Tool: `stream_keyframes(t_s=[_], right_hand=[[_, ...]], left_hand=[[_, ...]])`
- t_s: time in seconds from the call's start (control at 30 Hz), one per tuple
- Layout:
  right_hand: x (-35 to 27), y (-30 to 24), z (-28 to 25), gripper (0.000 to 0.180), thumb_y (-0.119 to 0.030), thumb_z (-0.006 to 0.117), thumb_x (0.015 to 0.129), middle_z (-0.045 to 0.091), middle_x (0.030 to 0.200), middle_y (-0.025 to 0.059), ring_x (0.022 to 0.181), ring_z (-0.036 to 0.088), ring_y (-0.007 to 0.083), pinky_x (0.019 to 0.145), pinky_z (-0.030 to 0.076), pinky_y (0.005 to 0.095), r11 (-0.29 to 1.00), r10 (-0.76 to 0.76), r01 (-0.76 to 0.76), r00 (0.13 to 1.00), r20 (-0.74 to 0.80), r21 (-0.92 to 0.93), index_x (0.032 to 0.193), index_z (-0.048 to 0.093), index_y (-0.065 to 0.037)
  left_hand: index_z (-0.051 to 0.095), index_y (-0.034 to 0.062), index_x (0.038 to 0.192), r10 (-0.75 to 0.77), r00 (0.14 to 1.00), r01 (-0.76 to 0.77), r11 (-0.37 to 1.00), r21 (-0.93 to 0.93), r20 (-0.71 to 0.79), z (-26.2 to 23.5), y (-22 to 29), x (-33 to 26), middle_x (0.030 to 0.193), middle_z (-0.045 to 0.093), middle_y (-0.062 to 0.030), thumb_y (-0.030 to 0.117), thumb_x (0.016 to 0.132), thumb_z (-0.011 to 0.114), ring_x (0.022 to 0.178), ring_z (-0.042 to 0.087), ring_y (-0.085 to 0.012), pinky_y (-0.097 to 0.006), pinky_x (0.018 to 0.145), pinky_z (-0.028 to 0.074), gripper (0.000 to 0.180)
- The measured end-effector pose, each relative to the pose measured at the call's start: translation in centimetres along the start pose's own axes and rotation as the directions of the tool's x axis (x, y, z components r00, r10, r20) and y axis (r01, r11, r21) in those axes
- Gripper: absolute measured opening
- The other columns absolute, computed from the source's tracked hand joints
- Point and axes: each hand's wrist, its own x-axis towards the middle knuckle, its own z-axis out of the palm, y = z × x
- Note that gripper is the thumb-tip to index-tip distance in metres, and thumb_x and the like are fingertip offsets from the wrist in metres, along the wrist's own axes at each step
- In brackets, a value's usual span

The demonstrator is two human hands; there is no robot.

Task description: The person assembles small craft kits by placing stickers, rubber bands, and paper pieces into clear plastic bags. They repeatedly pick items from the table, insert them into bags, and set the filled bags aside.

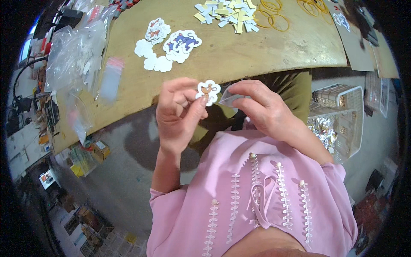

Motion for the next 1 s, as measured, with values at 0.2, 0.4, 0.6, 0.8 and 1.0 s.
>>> stream_keyframes(t_s=[0.2, 0.4, 0.6, 0.8, 1.0], right_hand=[[0.5, -0.7, -0.5, 0.02, -0.005, 0.071, 0.083, 0.067, 0.123, 0.0188, 0.11, 0.068, 0.0374, 0.09, 0.059, 0.0422, 0.996, -0.036, 0.042, 0.996, -0.079, 0.078, 0.101, 0.067, 0.002], [-0.5, -0.7, 0.1, 0.028, 0.005, 0.074, 0.079, 0.069, 0.116, 0.0148, 0.102, 0.07, 0.0348, 0.083, 0.06, 0.0408, 0.979, 0.095, -0.082, 0.993, -0.064, 0.186, 0.106, 0.07, -0.001], [-0.7, -0.9, 0.0, 0.029, 0.007, 0.076, 0.079, 0.069, 0.112, 0.0144, 0.101, 0.07, 0.0348, 0.084, 0.059, 0.0405, 0.964, 0.144, -0.128, 0.988, -0.051, 0.235, 0.106, 0.07, -0.002], [-0.9, -0.9, 0.0, 0.028, 0.007, 0.075, 0.079, 0.07, 0.113, 0.0143, 0.102, 0.07, 0.0346, 0.084, 0.059, 0.0401, 0.962, 0.152, -0.134, 0.987, -0.06, 0.239, 0.105, 0.07, -0.002], [-0.9, -0.9, 0.2, 0.029, 0.008, 0.074, 0.079, 0.07, 0.114, 0.0142, 0.102, 0.07, 0.0342, 0.084, 0.06, 0.0399, 0.96, 0.158, -0.141, 0.986, -0.052, 0.243, 0.105, 0.071, -0.003]], left_hand=[[0.072, -0.0013, 0.125, -0.107, 0.977, 0.11, 0.994, -0.004, 0.182, 0.3, -0.7, -0.4, 0.11, 0.076, -0.0068, -0.011, 0.1, 0.064, 0.083, 0.069, -0.0071, -0.022, 0.074, 0.058, 0.027], [0.073, -0.0034, 0.123, 0.036, 0.977, -0.06, 0.993, 0.105, 0.21, 0.9, -1.5, -1.4, 0.11, 0.078, -0.0067, -0.01, 0.096, 0.073, 0.09, 0.072, -0.0093, -0.022, 0.078, 0.058, 0.028], [0.076, -0.0027, 0.117, -0.09, 0.984, 0.091, 0.996, -0.002, 0.156, 0.7, -1.4, -1.1, 0.098, 0.079, -0.007, 0.001, 0.105, 0.067, 0.078, 0.071, -0.0095, -0.023, 0.07, 0.058, 0.016], [0.076, -0.0015, 0.119, -0.197, 0.953, 0.22, 0.972, -0.081, 0.228, -0.1, -2.0, -0.9, 0.097, 0.079, -0.0096, 0.004, 0.107, 0.063, 0.079, 0.072, -0.009, -0.024, 0.07, 0.06, 0.019], [0.077, -0.0011, 0.116, -0.122, 0.982, 0.125, 0.992, -0.014, 0.144, 0.7, -2.2, -1.1, 0.096, 0.079, -0.0068, 0.002, 0.105, 0.066, 0.076, 0.071, -0.0086, -0.022, 0.067, 0.058, 0.016]])
